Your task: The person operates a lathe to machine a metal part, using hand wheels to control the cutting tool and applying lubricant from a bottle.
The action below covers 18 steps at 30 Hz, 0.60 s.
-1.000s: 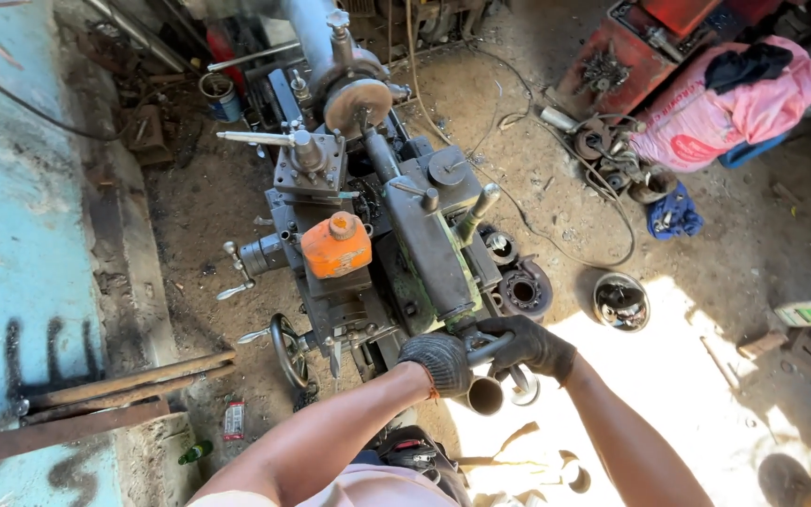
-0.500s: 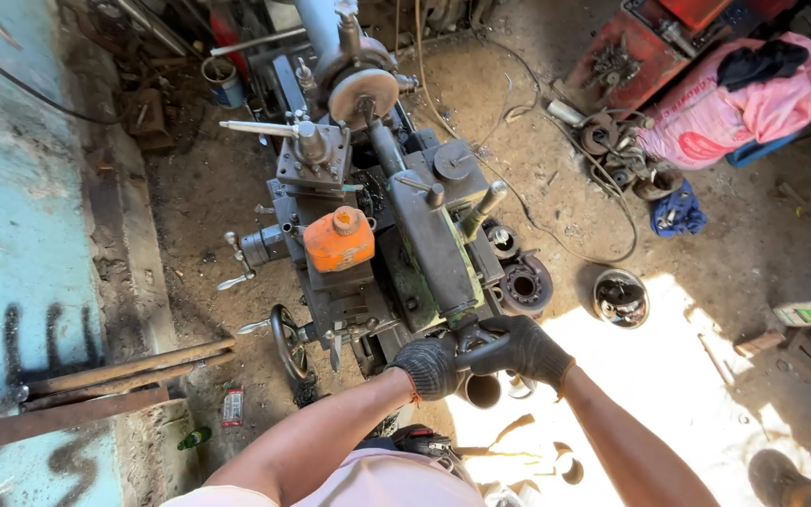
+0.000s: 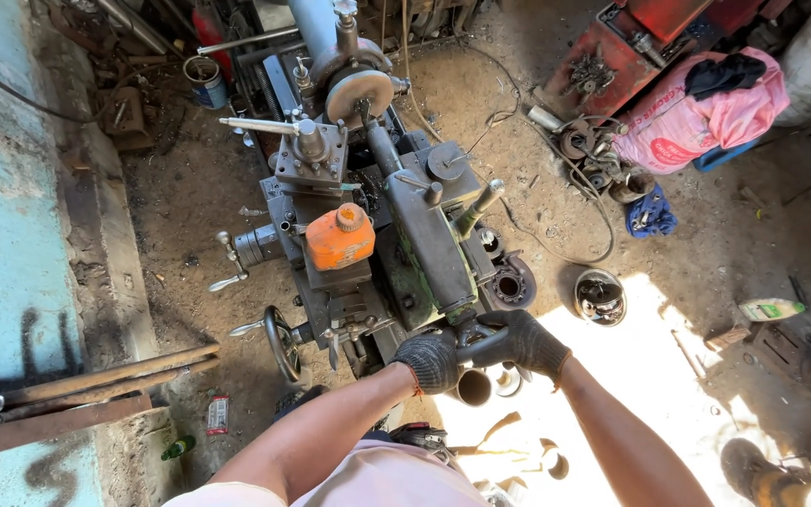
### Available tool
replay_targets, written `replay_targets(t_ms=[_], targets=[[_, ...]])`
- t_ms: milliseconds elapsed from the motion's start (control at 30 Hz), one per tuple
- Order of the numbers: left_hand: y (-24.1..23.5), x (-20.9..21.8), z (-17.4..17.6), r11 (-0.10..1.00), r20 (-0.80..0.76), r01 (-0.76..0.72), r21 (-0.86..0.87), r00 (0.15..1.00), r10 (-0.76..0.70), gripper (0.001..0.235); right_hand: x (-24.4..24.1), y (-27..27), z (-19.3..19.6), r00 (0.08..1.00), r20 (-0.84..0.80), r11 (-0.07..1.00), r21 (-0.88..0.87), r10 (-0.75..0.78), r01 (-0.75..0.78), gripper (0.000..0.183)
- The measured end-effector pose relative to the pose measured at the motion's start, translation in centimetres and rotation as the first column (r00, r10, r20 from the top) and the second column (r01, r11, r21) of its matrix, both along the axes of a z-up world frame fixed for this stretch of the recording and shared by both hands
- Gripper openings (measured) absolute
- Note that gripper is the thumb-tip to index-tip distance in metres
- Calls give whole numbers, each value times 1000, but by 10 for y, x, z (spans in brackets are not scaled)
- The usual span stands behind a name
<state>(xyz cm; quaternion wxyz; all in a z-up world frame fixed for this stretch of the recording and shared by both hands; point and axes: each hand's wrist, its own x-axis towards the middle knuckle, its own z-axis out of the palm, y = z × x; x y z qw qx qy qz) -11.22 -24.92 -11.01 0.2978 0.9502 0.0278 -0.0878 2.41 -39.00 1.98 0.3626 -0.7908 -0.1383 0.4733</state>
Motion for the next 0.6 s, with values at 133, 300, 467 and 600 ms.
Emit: replay_targets(t_ms=[133, 300, 467, 600], targets=[[10, 3, 20, 999, -18, 6, -47, 1000, -7, 34, -6, 4, 12, 1000, 15, 1000, -5, -25, 25, 93], [8, 8, 29, 996, -104, 21, -88, 994, -30, 39, -12, 4, 12, 998, 61, 999, -36, -28, 31, 91], [14, 14, 49, 992, -136, 84, -99, 986, -97, 50, -19, 14, 22, 979, 13, 979, -10, -201, 201, 91], [12, 2, 52, 989, -96, 48, -138, 993, -61, 46, -19, 17, 25, 984, 128, 992, -7, -127, 129, 88]])
